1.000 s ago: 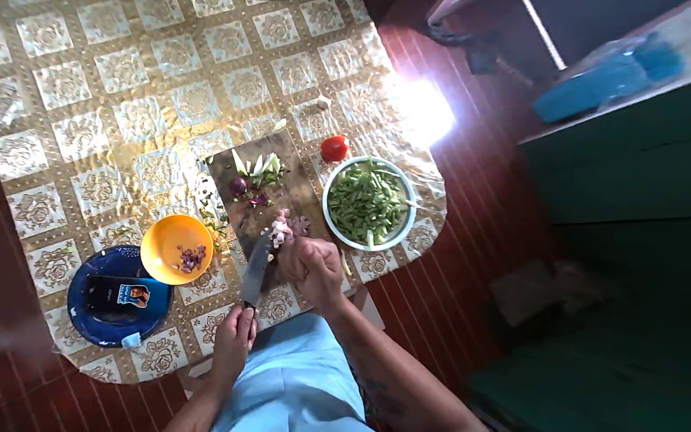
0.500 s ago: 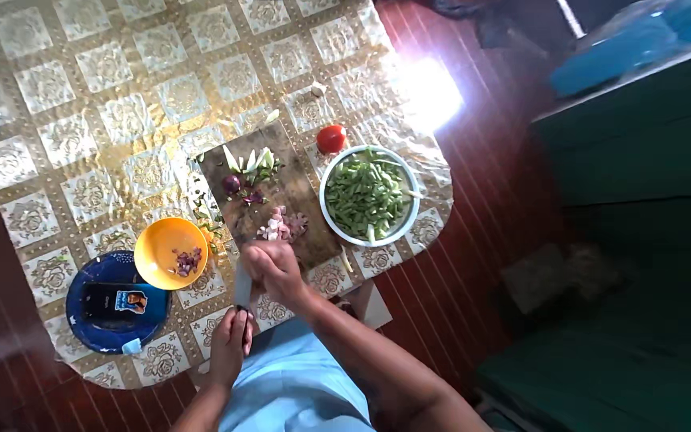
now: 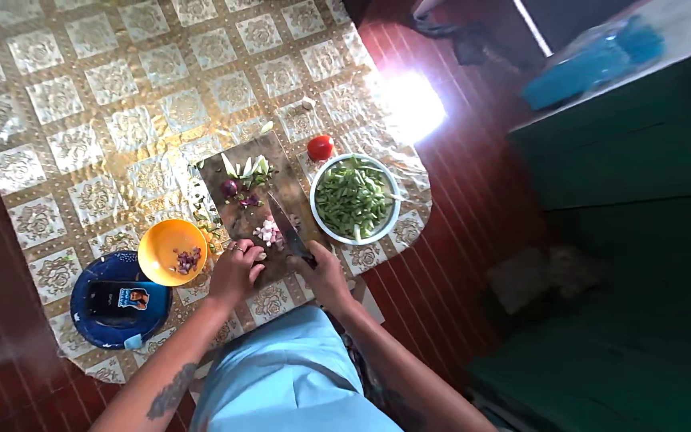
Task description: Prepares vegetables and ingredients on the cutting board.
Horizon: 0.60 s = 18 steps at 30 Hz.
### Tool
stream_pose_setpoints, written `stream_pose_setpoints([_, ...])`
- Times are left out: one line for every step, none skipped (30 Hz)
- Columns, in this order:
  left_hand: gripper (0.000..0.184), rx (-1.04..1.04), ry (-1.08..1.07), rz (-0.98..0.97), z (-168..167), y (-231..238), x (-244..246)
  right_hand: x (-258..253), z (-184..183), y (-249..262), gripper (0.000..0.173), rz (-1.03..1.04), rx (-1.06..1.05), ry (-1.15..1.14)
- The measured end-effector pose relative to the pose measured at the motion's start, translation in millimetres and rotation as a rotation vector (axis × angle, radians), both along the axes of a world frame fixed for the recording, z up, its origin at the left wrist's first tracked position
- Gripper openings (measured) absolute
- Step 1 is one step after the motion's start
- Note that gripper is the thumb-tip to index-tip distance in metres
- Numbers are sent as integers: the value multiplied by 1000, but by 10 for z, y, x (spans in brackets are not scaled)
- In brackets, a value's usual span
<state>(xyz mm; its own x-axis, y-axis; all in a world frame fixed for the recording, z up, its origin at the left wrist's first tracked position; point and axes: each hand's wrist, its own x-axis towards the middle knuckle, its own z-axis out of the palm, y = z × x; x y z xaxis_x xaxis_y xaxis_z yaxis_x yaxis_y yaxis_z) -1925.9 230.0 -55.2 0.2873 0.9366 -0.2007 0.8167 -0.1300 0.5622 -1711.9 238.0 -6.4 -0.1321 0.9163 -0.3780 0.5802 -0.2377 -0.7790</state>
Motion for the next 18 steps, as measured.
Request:
stream_pose_setpoints([26,53,0,-21,-78,20,4,-19,15,34,27,-11,-18,-11])
stream_pose_setpoints([23,93,-19,-11,-124,25,10,-54,40,70,29,-22,-52,-22])
stream_pose_setpoints([22,105,-57,37,-127,24,22,-93,69,107,30,-22,-85,-27])
stream_pose_setpoints([22,79,-113,119,-95,15,38,-134,77,130,30,-20,-93,-20])
stream_pose_setpoints([24,-1,-192,225,-23,6,52,-176,66,137,28,-18,-77,-4])
stream_pose_setpoints([24,-105,-294,337,65,7,58,-214,50,143,26,-8,-60,20])
stream_pose_setpoints([23,-208,-406,437,145,14,62,-250,42,152,26,7,-49,53])
stream_pose_setpoints([20,-288,-512,512,206,15,71,-284,47,158,27,21,-52,90])
stream_pose_setpoints([19,-339,-598,554,264,10,80,-319,60,165,25,24,-75,139])
stream_pose_setpoints([18,-359,-661,573,318,4,88,-356,82,176,21,7,-110,198])
stream_pose_setpoints([17,-359,-713,586,356,-3,96,-390,102,189,16,-20,-140,246])
stream_pose_setpoints([15,-356,-766,604,382,-14,103,-411,122,196,14,-43,-161,277])
stream_pose_setpoints([15,-356,-830,633,398,-23,111,-420,147,204,13,-66,-176,292])
stream_pose_setpoints([17,-358,-891,669,416,-23,119,-418,180,221,12,-83,-197,298])
stream_pose_setpoints([22,-352,-926,692,432,-19,119,-413,220,245,13,-93,-217,299])
stream_pose_setpoints([27,-328,-944,696,446,-20,116,-405,247,268,13,-97,-228,292])
stream_pose_setpoints([29,-288,-958,686,458,-27,116,-397,265,283,12,-100,-231,289])
stream_pose_setpoints([30,-248,-974,674,466,-35,119,-390,278,293,12,-100,-232,288])
